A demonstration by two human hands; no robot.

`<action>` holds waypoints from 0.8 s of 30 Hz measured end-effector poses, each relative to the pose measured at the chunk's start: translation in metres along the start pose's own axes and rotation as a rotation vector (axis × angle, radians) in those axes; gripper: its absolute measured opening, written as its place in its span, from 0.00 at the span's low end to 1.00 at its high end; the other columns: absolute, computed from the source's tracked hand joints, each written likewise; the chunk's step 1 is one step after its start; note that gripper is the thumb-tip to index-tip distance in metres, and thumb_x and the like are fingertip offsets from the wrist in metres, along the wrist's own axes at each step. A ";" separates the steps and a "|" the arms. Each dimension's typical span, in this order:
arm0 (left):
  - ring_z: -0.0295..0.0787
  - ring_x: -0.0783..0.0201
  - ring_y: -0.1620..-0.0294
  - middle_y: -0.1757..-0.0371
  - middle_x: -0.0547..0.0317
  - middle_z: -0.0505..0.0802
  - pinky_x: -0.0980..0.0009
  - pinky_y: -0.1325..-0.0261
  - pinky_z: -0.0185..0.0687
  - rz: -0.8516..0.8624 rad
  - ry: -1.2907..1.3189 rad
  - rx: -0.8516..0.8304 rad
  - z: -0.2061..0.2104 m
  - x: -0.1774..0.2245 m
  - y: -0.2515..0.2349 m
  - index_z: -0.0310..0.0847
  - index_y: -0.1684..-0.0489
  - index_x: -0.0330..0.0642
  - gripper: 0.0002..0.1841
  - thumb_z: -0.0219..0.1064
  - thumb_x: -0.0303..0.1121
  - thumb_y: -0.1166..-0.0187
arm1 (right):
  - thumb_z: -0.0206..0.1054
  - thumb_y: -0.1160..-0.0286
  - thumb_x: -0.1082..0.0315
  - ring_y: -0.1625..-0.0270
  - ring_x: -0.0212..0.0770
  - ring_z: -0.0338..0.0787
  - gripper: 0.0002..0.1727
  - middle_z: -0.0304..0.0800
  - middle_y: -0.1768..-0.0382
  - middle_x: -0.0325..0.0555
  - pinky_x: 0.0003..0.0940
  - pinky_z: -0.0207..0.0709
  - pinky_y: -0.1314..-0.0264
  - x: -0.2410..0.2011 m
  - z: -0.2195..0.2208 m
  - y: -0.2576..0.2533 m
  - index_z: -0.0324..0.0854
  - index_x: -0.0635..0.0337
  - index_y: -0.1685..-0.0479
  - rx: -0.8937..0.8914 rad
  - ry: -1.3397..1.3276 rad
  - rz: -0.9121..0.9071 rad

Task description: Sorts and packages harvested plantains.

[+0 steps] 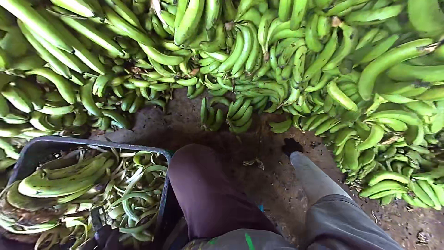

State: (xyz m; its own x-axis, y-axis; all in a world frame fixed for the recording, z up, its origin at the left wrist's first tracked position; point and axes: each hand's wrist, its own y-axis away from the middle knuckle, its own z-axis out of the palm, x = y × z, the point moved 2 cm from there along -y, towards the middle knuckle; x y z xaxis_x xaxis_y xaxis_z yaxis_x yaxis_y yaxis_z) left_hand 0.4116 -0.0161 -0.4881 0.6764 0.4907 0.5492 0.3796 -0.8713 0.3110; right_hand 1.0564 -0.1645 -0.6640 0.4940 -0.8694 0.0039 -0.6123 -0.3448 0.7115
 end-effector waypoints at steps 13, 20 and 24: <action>0.85 0.60 0.47 0.39 0.46 0.87 0.56 0.42 0.83 -0.040 -0.128 -0.038 0.030 0.045 0.007 0.73 0.25 0.37 0.26 0.63 0.44 0.16 | 0.67 0.25 0.67 0.20 0.67 0.75 0.36 0.72 0.18 0.58 0.70 0.71 0.27 -0.078 0.136 0.029 0.68 0.43 0.13 -0.179 0.082 -0.391; 0.89 0.59 0.43 0.41 0.48 0.90 0.54 0.38 0.86 -0.146 0.054 0.057 0.011 0.054 0.021 0.76 0.27 0.40 0.23 0.63 0.44 0.14 | 0.62 0.16 0.51 0.19 0.66 0.74 0.33 0.75 0.22 0.67 0.65 0.64 0.16 -0.109 0.130 -0.010 0.71 0.64 0.19 -0.173 -0.027 -0.615; 0.89 0.60 0.53 0.48 0.47 0.90 0.58 0.47 0.88 -0.159 0.342 0.059 0.003 0.017 0.015 0.77 0.29 0.36 0.23 0.65 0.43 0.16 | 0.66 0.19 0.61 0.43 0.50 0.90 0.25 0.87 0.39 0.60 0.50 0.85 0.38 -0.140 0.065 0.020 0.75 0.66 0.27 -0.082 -0.560 -0.575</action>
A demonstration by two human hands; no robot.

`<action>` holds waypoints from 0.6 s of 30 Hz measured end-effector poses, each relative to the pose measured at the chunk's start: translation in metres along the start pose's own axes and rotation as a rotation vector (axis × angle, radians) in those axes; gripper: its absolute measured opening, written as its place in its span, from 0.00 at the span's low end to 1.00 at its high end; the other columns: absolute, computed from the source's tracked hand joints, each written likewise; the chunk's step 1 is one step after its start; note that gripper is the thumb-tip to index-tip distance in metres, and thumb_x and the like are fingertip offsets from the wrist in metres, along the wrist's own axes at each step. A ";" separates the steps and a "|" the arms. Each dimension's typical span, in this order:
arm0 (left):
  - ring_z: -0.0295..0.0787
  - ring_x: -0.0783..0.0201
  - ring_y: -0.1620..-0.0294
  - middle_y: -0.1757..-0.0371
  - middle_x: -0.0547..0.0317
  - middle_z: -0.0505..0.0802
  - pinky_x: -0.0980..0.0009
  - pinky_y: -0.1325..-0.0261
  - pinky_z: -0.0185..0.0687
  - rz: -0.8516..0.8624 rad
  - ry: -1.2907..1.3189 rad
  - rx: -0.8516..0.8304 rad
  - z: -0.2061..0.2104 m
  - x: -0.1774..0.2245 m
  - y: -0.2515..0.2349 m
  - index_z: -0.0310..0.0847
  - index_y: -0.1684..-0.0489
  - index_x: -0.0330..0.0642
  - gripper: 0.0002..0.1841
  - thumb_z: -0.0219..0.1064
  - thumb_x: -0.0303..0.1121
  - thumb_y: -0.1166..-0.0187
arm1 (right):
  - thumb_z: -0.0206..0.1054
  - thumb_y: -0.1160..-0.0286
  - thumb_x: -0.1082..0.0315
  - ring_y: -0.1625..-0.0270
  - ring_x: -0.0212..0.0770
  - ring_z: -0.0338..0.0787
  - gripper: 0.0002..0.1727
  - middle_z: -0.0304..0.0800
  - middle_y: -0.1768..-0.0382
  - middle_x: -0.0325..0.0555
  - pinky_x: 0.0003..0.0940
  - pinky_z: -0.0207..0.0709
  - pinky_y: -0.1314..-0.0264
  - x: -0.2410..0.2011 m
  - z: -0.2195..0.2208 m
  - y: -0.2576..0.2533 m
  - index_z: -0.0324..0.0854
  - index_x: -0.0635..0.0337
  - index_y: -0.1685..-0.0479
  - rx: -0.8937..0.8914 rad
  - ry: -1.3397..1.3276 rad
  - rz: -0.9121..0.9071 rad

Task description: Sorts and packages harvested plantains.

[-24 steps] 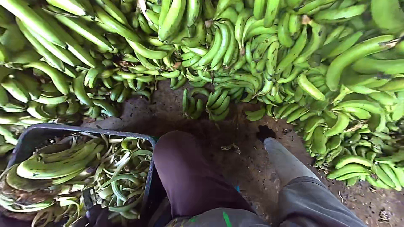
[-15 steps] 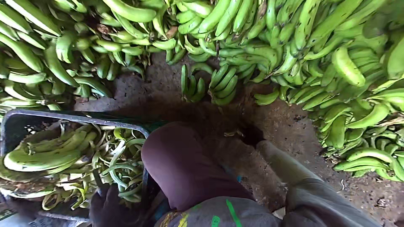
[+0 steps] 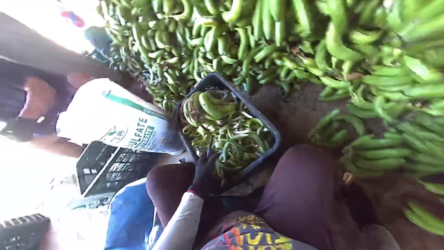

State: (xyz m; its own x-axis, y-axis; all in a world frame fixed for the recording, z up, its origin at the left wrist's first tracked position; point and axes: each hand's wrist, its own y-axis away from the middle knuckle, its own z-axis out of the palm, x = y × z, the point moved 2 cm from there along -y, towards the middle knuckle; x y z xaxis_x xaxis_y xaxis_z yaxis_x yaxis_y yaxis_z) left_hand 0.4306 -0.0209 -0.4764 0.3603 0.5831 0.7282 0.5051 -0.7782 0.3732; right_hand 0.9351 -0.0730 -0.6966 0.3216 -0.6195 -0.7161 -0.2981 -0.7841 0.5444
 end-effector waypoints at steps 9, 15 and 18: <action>0.86 0.58 0.49 0.47 0.46 0.89 0.55 0.44 0.83 0.027 0.195 -0.008 -0.015 -0.026 -0.009 0.76 0.30 0.38 0.25 0.64 0.47 0.16 | 0.61 0.19 0.64 0.53 0.32 0.87 0.29 0.80 0.41 0.44 0.36 0.86 0.50 -0.349 -0.020 0.046 0.61 0.54 0.18 0.047 -0.310 -0.686; 0.88 0.56 0.48 0.45 0.44 0.89 0.54 0.42 0.85 0.036 0.302 -0.015 -0.024 -0.036 -0.008 0.74 0.28 0.37 0.27 0.63 0.48 0.15 | 0.70 0.23 0.65 0.37 0.64 0.86 0.34 0.80 0.30 0.66 0.68 0.79 0.37 -0.445 0.089 0.097 0.65 0.58 0.16 -0.160 0.370 -0.884; 0.87 0.54 0.44 0.41 0.40 0.88 0.54 0.39 0.84 0.037 0.312 -0.028 -0.030 -0.035 -0.005 0.71 0.24 0.33 0.28 0.62 0.46 0.14 | 0.74 0.24 0.57 0.29 0.71 0.80 0.38 0.75 0.24 0.67 0.73 0.73 0.32 -0.447 0.133 0.101 0.65 0.51 0.13 -0.218 0.591 -0.913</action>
State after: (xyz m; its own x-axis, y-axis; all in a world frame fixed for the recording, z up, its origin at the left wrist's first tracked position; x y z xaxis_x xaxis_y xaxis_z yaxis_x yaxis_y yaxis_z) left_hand 0.3921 -0.0442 -0.4866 0.1182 0.4581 0.8810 0.4728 -0.8062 0.3558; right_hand 0.6418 0.1299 -0.3797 0.7355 0.3189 -0.5978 0.4150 -0.9095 0.0253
